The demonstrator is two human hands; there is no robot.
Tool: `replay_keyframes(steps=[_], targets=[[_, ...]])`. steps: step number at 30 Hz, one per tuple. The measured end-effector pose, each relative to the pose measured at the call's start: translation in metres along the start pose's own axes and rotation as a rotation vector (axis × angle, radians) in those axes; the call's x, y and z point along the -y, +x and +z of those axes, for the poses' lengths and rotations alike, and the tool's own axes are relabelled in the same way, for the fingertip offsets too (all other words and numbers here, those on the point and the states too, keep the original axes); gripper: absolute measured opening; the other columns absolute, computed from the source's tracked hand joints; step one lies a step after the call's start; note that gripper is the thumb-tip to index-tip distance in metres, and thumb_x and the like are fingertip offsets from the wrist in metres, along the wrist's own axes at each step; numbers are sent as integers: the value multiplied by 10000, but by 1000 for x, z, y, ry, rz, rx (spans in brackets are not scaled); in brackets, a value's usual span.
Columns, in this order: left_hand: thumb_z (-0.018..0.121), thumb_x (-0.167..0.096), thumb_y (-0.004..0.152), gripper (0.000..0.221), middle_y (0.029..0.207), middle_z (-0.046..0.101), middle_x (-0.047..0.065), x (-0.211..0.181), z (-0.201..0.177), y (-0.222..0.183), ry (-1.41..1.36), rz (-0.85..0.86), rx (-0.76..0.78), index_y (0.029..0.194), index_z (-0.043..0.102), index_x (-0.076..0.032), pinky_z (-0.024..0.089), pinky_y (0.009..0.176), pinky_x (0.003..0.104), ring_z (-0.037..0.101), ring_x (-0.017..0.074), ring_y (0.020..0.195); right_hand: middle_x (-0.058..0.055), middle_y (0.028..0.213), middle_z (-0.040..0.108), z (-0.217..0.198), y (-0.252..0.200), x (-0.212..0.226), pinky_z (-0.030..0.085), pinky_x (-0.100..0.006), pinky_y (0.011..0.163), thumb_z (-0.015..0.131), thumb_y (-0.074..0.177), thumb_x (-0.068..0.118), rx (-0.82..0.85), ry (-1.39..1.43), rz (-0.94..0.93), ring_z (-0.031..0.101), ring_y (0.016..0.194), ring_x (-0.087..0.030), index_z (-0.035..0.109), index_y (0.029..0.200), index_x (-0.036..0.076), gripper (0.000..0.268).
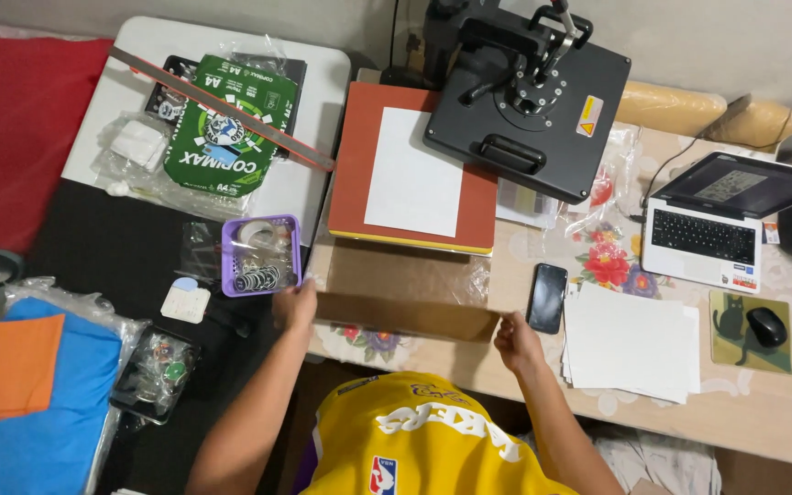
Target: The person operates a heat press machine, then places a sheet of white paper on a brown protective sheet. They retrieve a printed sheet with cartoon characters from a printer and place it on the table. The person handles the paper and protective sheet, preparing materials for a heat press transfer.
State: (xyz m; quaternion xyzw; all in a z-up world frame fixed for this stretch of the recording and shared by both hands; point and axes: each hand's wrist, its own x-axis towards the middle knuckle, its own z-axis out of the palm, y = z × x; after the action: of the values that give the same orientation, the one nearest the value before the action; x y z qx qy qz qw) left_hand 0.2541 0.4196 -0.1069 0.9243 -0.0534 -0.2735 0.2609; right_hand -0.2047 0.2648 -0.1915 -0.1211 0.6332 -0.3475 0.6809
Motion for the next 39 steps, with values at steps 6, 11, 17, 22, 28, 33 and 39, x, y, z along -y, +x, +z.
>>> replay_keyframes(steps=[6,11,17,22,28,33,39], targets=[[703,-592,891,476,1368,780,83,-67,43,41,-39,95,-37,1164,891,-251,525,1120,515,719,413,1338,105,853,475,78,-10,66,365,-127,615,711,1107,326,3,208,-98,505,673,13,672,1205,135,218],[695,-524,940,461,1434,666,81,-50,55,37,-70,142,-19,1208,852,-183,469,1146,560,635,434,1388,81,898,477,60,-13,59,421,-149,633,729,1123,320,-28,115,-139,516,712,-17,711,1334,87,315],[700,-462,954,357,1378,646,66,-27,72,53,-62,187,-20,1164,843,-211,471,1136,569,624,417,1371,39,847,509,26,-1,28,439,-217,579,834,1048,215,-128,76,-170,523,682,-86,724,1159,52,226],[730,-440,915,318,1255,721,89,-60,76,48,-57,297,-25,1084,863,-205,528,1111,553,679,425,1312,19,851,501,59,-23,36,450,-230,567,799,1056,201,-135,0,-219,550,681,-103,725,1227,49,241],[801,-548,880,442,1232,822,53,-118,95,59,-212,249,209,1202,855,-249,584,1047,452,739,350,1291,-2,869,524,135,-31,68,472,-225,548,788,1057,193,35,-150,-305,550,680,-92,762,1243,10,263],[739,-504,976,448,735,737,58,-144,111,84,-354,317,299,1062,767,-66,530,591,349,685,190,576,-57,880,558,177,-4,85,482,-251,516,788,1057,186,153,-233,-301,577,644,-126,750,1277,-27,309],[691,-487,1000,434,588,679,49,-178,89,60,-302,251,261,805,717,-100,533,477,302,673,190,465,-65,925,614,205,34,92,510,-307,540,769,1084,276,159,-391,-267,621,735,-154,779,1227,-16,325]])
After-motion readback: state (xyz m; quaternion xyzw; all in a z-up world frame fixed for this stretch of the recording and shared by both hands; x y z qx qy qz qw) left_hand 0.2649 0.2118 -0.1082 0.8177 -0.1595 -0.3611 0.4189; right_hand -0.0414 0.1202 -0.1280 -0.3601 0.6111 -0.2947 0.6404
